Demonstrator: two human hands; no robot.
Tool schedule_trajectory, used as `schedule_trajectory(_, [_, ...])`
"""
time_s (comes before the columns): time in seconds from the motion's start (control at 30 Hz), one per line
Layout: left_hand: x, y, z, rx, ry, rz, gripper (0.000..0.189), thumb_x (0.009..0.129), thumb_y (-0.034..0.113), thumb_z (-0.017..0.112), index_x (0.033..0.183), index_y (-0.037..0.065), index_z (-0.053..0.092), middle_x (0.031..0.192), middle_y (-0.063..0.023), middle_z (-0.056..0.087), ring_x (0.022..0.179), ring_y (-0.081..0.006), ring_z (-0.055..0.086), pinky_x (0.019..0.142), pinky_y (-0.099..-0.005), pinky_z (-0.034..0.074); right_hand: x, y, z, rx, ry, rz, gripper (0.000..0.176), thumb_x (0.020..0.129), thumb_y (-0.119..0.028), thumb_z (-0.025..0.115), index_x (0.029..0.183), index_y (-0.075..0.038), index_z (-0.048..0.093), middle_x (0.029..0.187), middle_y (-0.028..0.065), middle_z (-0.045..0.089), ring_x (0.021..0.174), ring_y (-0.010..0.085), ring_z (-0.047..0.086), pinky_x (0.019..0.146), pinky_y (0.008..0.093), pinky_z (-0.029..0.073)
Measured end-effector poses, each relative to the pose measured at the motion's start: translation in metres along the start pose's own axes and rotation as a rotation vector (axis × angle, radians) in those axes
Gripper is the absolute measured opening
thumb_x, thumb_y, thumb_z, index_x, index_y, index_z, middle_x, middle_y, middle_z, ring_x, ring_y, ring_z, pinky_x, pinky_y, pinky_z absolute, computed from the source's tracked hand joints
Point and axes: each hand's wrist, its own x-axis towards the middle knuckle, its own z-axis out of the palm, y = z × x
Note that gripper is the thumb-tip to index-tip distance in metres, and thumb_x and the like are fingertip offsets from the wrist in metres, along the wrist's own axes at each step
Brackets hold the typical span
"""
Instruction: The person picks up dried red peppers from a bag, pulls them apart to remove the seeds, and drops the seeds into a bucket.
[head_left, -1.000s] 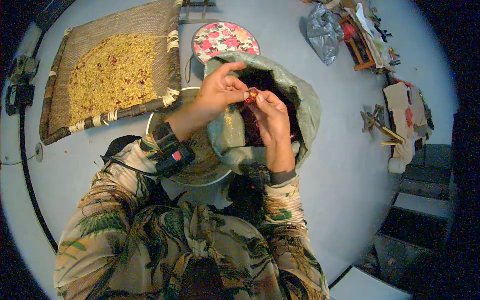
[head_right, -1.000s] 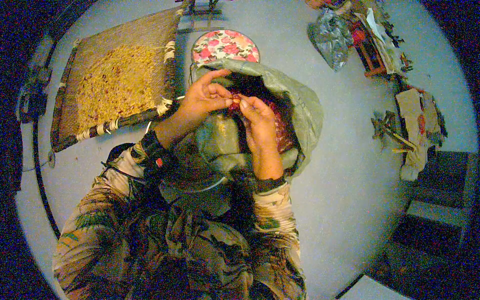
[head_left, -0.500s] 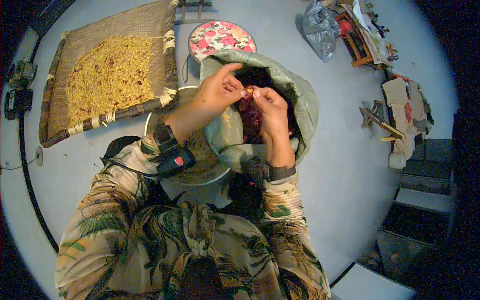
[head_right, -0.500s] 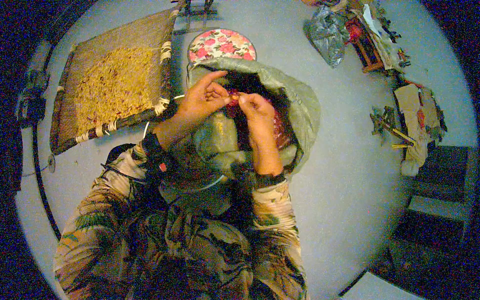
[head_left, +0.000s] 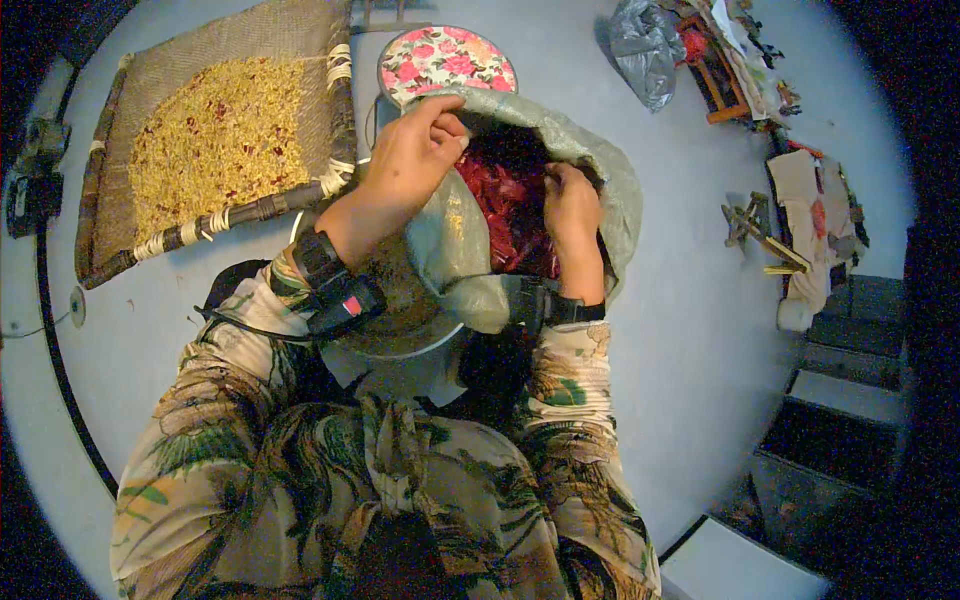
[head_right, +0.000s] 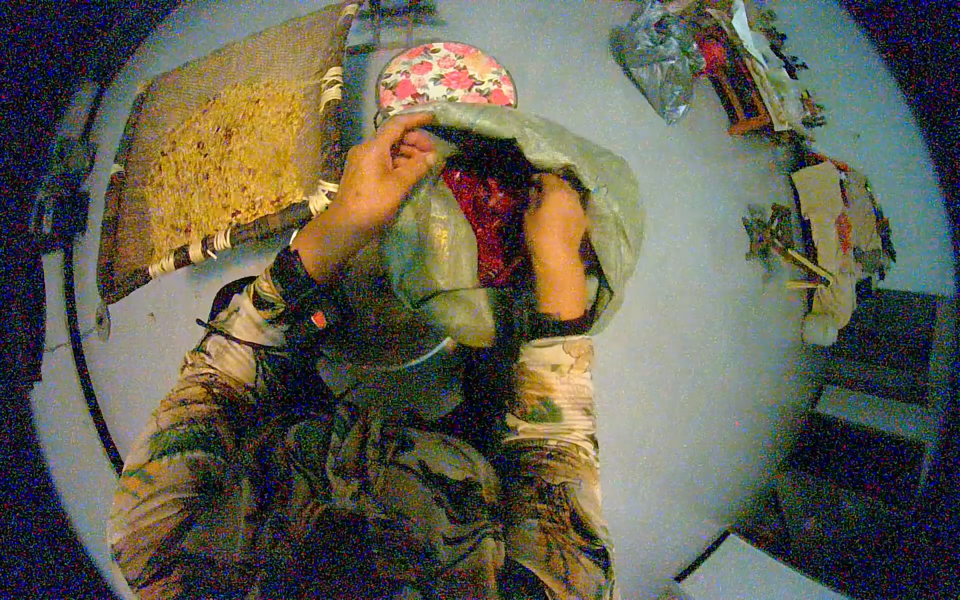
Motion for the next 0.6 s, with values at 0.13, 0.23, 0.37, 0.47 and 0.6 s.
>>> schedule_trajectory(0.13, [0.0,0.001,-0.002,0.004,0.008,-0.007,0.04,0.084,0.009,0.065,0.123,0.002,0.055,0.093,-0.0106,0.067,0.078,-0.0198,0.065,0.071,-0.0321,0.053,0.004,-0.001,0.026,0.061,-0.121,-0.045,0.018,0.088,-0.016,0.059,0.099,-0.005,0.067,0.102,0.0179,0.067,0.095,0.0385,0.062,0.082,0.046,0.049])
schedule_trajectory(0.23, [0.002,-0.009,0.003,-0.068,-0.008,-0.012,0.039,0.084,0.009,0.064,0.122,0.001,0.056,0.093,-0.011,0.067,0.078,-0.0204,0.065,0.071,-0.0327,0.053,0.009,-0.003,0.045,0.057,-0.192,-0.121,0.022,0.089,-0.019,0.06,0.104,-0.005,0.067,0.103,0.0186,0.067,0.096,0.0391,0.062,0.083,0.0455,0.049])
schedule_trajectory(0.37, [0.005,-0.007,0.004,0.016,0.001,-0.005,0.038,0.084,0.009,0.064,0.12,0.001,0.056,0.091,-0.0118,0.067,0.078,-0.0209,0.066,0.071,-0.0332,0.053,0.016,-0.011,0.064,0.001,-0.281,-0.16,0.032,0.088,-0.027,0.063,0.116,-0.012,0.063,0.107,0.0199,0.066,0.1,0.0403,0.06,0.086,0.047,0.049])
schedule_trajectory(0.47, [0.003,-0.004,0.002,0.036,0.006,0.002,0.037,0.084,0.009,0.063,0.119,0.001,0.056,0.09,-0.0123,0.067,0.078,-0.0213,0.066,0.071,-0.0334,0.053,0.012,-0.011,0.081,-0.165,-0.386,-0.152,0.036,0.087,-0.03,0.064,0.121,-0.018,0.061,0.11,0.0196,0.064,0.102,0.04,0.06,0.088,0.0484,0.048])
schedule_trajectory(0.6, [0.004,-0.001,0.0,0.02,0.018,-0.006,0.033,0.084,0.01,0.063,0.116,0.001,0.058,0.09,-0.0125,0.067,0.078,-0.0218,0.066,0.072,-0.0337,0.053,0.008,-0.005,0.096,-0.341,-0.474,-0.218,0.039,0.086,-0.031,0.063,0.124,-0.022,0.06,0.11,0.0189,0.065,0.102,0.0391,0.06,0.089,0.0474,0.049])
